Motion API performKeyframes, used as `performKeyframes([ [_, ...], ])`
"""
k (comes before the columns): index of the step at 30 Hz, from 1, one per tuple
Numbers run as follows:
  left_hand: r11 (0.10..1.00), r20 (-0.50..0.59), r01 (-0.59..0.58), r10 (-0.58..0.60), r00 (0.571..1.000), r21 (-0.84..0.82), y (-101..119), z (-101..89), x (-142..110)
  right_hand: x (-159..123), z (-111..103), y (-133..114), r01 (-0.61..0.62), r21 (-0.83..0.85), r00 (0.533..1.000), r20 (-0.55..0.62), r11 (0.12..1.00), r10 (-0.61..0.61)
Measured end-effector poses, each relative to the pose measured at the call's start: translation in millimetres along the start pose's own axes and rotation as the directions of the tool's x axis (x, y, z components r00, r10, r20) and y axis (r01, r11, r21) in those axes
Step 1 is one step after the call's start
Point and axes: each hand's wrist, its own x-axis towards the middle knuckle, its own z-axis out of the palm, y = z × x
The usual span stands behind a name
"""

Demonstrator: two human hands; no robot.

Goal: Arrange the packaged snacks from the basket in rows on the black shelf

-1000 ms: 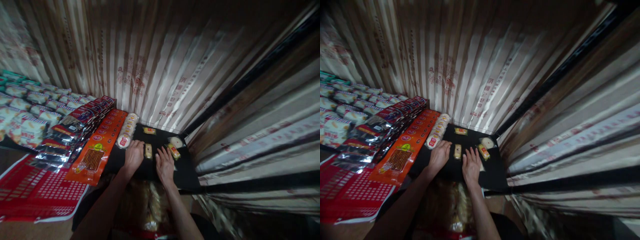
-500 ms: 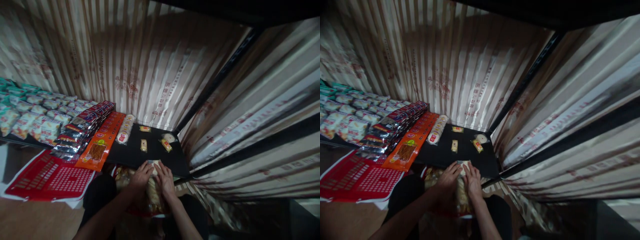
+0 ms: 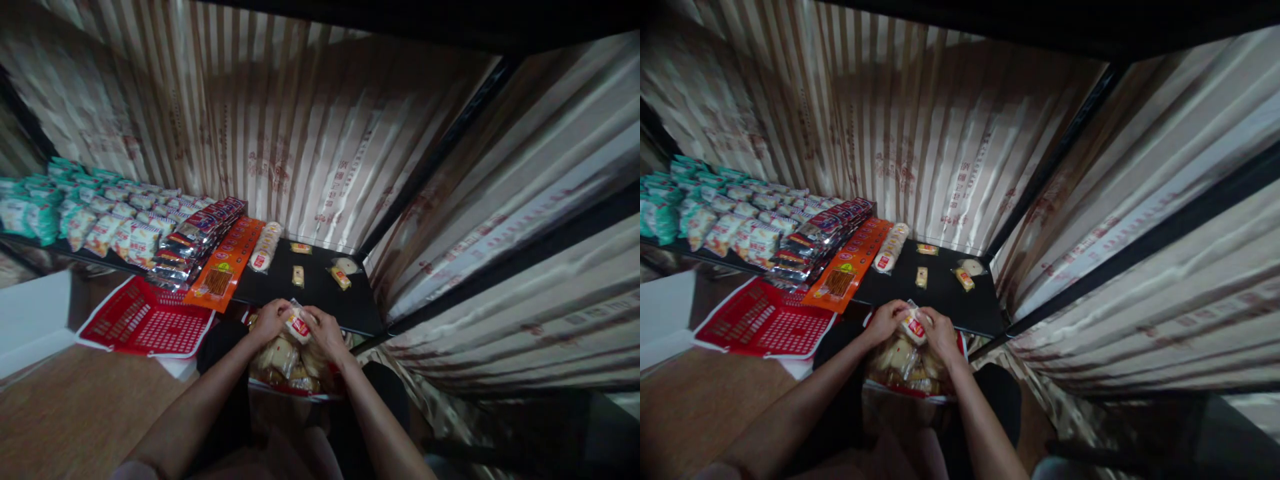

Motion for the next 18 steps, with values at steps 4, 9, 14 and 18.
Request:
performKeyframes([
  [4, 0.98, -0.051, 0.108, -0.118, 0.992, -0.168, -4, -12.7, 7, 8, 13, -6, -0.064, 0.356, 0.994, 0.102, 0.932, 0.03],
  [9, 0.936, -0.112, 0.144, -0.189, 0.976, -0.321, -5, -31.6, 8, 12, 29, -22, -0.18, 0.622, 0.983, 0.137, 0.762, 0.121],
  [14, 0.83, -0.112, 0.197, -0.296, 0.949, -0.522, -14, -31.5, 6, 19, 54, -37, -0.302, 0.776, 0.936, 0.133, 0.554, 0.325],
  [18, 0.877, -0.217, 0.258, -0.367, 0.905, -0.406, -26, -33.6, 13, 36, 70, -37, -0.237, 0.714, 0.956, 0.049, 0.659, 0.29],
])
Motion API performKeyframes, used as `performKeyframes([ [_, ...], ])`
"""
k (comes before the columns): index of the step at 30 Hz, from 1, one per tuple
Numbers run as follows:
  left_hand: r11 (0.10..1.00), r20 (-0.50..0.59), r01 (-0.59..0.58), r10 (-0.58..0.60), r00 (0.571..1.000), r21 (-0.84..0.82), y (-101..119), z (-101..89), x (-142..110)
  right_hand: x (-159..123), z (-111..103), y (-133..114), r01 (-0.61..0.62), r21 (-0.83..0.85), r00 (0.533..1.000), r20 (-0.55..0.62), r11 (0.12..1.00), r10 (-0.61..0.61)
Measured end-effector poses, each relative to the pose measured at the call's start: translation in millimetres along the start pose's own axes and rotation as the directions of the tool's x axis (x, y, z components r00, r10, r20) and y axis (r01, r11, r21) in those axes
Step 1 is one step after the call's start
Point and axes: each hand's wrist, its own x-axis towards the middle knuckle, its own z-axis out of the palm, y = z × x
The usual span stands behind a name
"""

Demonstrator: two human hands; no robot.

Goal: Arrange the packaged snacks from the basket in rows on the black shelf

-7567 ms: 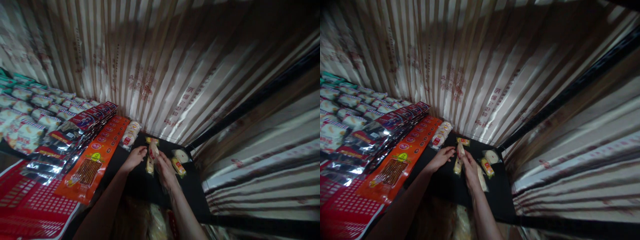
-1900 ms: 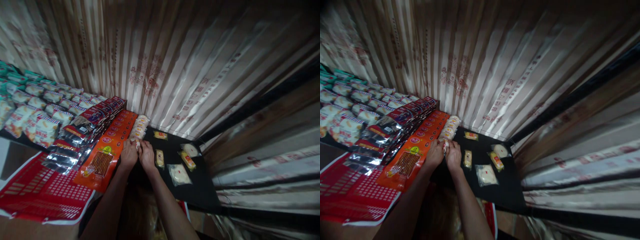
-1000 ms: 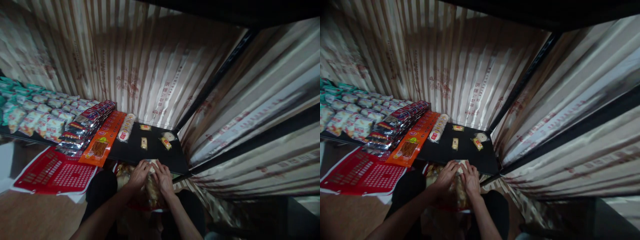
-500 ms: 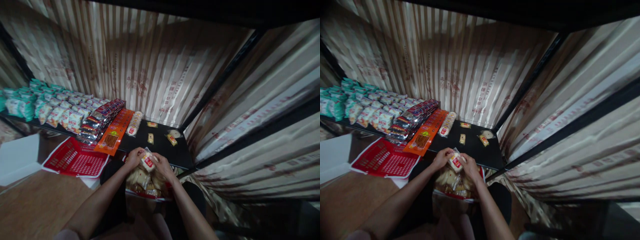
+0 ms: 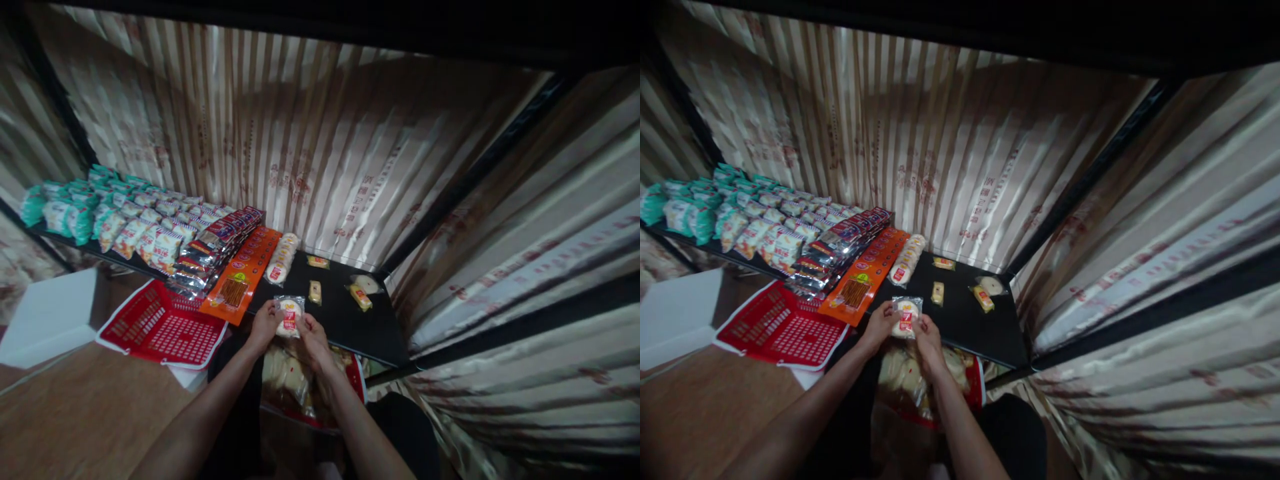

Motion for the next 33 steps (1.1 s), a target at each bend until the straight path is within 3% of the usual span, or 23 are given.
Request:
performKeyframes([
  [5, 0.904, -0.064, -0.023, 0.055, 0.996, 0.426, 13, -14.1, 25, 40, 5, 8, 0.118, -0.393, 0.992, -0.001, 0.912, -0.129],
  [10, 0.819, -0.139, -0.064, 0.173, 0.975, 0.57, 24, -11.7, 48, 79, 18, 14, 0.099, -0.496, 0.985, -0.072, 0.862, -0.155],
  [13, 0.738, -0.165, -0.161, 0.348, 0.923, 0.656, 18, -3.6, 56, 96, 28, 14, 0.06, -0.566, 0.98, -0.121, 0.822, -0.155],
  [17, 0.594, -0.112, -0.266, 0.522, 0.846, 0.759, 8, 5.9, 60, 116, 36, 11, 0.024, -0.636, 0.981, -0.132, 0.771, -0.139],
  [21, 0.518, -0.046, -0.261, 0.507, 0.861, 0.814, 1, 11.0, 64, 128, 41, 4, 0.002, -0.698, 0.985, -0.122, 0.716, -0.122],
  [26, 0.496, -0.01, -0.226, 0.428, 0.904, 0.838, 0, 13.0, 71, 138, 45, -4, -0.043, -0.76, 0.987, -0.133, 0.648, -0.091],
  [33, 0.541, 0.003, -0.231, 0.389, 0.921, 0.809, 6, 15.0, 79, 150, 42, 4, -0.002, -0.704, 0.967, -0.182, 0.71, -0.178],
])
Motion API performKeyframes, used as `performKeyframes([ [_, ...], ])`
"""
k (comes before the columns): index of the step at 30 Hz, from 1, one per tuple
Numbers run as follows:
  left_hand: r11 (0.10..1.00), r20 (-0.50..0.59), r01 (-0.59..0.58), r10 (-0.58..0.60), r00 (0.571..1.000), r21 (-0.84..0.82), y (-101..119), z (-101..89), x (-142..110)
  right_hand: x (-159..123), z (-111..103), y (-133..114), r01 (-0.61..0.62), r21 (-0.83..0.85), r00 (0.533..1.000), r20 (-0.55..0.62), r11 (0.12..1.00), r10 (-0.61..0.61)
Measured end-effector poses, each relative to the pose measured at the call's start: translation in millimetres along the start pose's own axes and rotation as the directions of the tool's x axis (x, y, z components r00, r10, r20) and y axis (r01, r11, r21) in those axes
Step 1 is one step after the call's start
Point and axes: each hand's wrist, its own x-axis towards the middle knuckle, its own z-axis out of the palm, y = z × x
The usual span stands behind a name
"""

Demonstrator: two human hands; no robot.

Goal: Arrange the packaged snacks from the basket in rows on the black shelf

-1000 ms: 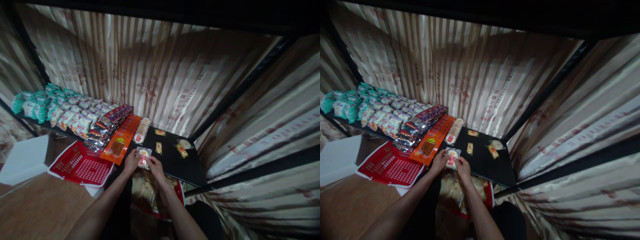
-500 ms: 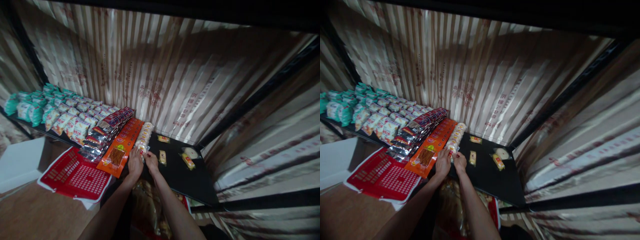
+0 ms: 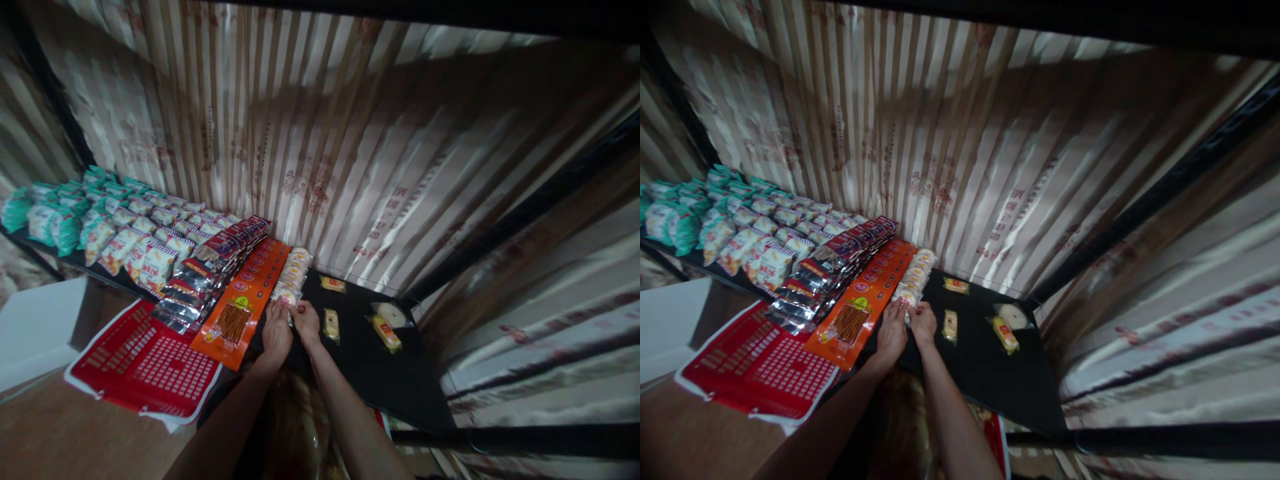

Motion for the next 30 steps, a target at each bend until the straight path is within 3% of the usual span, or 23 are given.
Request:
performKeyframes([
  [10, 1.0, -0.029, -0.012, 0.012, 1.0, 0.011, -3, 8.8, 9, 9, 1, 2, 0.022, -0.026, 1.0, 0.019, 0.999, -0.021],
  [15, 0.999, -0.042, -0.03, 0.03, 0.999, 0.016, -5, 11.6, 4, -1, 5, 7, 0.032, 0.156, 0.999, 0.02, 0.987, -0.035],
  [18, 0.999, -0.05, -0.037, 0.038, 0.998, 0.022, -4, 10.2, -3, -16, 5, 15, 0.078, 0.23, 0.997, -0.041, 0.97, -0.07],
  [23, 0.997, 0.008, -0.06, 0.06, 0.998, 0.04, 6, 0.5, -21, -52, -3, 32, 0.175, 0.212, 0.983, -0.092, 0.962, -0.158],
  [30, 0.974, 0.271, -0.226, 0.219, 0.937, -0.005, 19, -13.4, -71, -113, -38, 67, 0.282, 0.151, 0.957, -0.108, 0.948, -0.268],
])
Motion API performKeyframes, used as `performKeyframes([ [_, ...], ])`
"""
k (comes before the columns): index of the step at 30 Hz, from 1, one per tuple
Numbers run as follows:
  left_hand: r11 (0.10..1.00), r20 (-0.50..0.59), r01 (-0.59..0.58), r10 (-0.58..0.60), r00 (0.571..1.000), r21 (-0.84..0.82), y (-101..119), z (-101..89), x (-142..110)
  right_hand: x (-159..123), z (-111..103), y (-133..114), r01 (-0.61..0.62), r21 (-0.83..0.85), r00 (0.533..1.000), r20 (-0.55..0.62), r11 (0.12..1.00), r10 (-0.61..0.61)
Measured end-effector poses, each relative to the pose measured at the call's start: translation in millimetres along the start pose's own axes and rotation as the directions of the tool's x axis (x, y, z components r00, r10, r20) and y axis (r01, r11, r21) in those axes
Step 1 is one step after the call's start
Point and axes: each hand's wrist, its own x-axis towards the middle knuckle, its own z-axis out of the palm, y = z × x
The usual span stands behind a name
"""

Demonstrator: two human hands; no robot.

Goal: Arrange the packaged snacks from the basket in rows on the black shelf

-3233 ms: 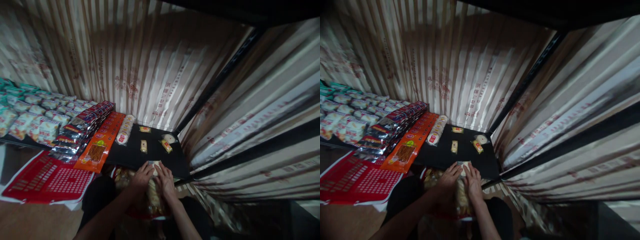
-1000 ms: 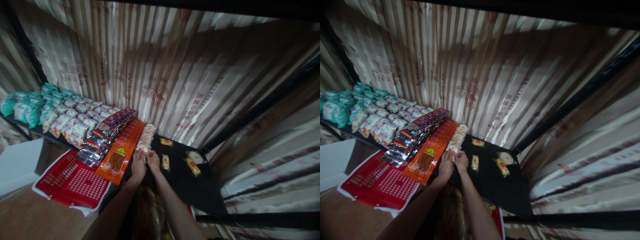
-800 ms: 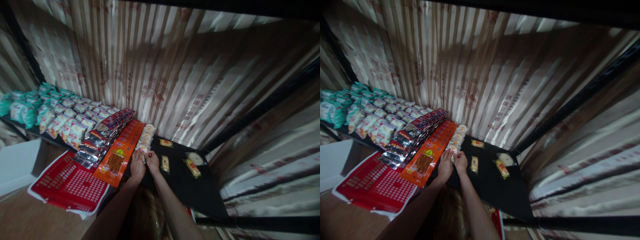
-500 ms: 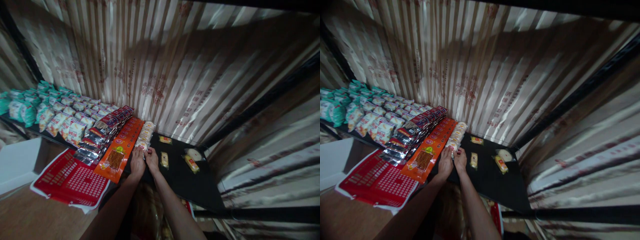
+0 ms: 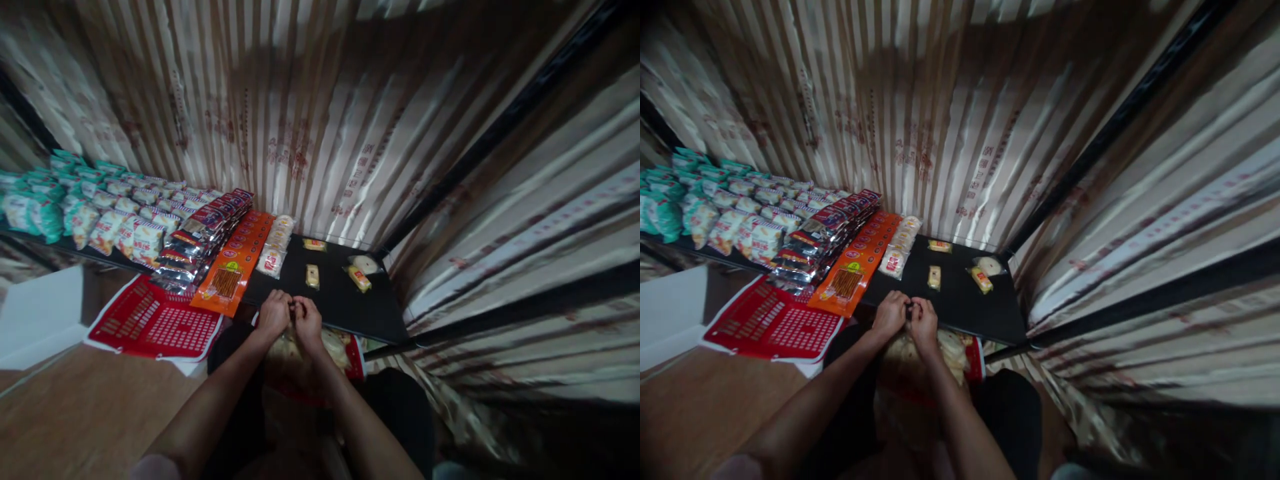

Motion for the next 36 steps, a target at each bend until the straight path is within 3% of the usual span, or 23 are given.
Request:
performKeyframes([
  [5, 0.997, 0.175, 0.014, -0.026, 0.984, 0.071, 12, 19.5, -38, -44, -29, 25, 0.076, -0.272, 0.994, 0.101, 0.959, -0.05],
  [11, 0.986, 0.282, 0.124, -0.151, 0.948, 0.11, 10, 34.3, -46, -57, -34, 35, 0.103, -0.454, 0.949, 0.312, 0.885, 0.05],
  [18, 0.983, 0.319, 0.171, -0.185, 0.929, 0.073, 5, 35.0, -44, -68, -30, 40, 0.077, -0.512, 0.96, 0.271, 0.855, 0.076],
  [26, 0.972, 0.29, 0.224, -0.235, 0.928, 0.07, 8, 39.7, -39, -67, -27, 46, -0.014, -0.374, 0.97, 0.219, 0.927, 0.102],
  [32, 0.99, 0.214, 0.126, -0.138, 0.967, 0.068, 12, 22.9, -48, -64, -31, 38, -0.095, -0.131, 0.987, 0.118, 0.987, 0.11],
  [36, 0.995, 0.173, 0.096, -0.097, 0.98, 0.011, 11, 8.2, -52, -58, -38, 27, -0.059, 0.003, 0.995, 0.085, 0.998, 0.058],
])
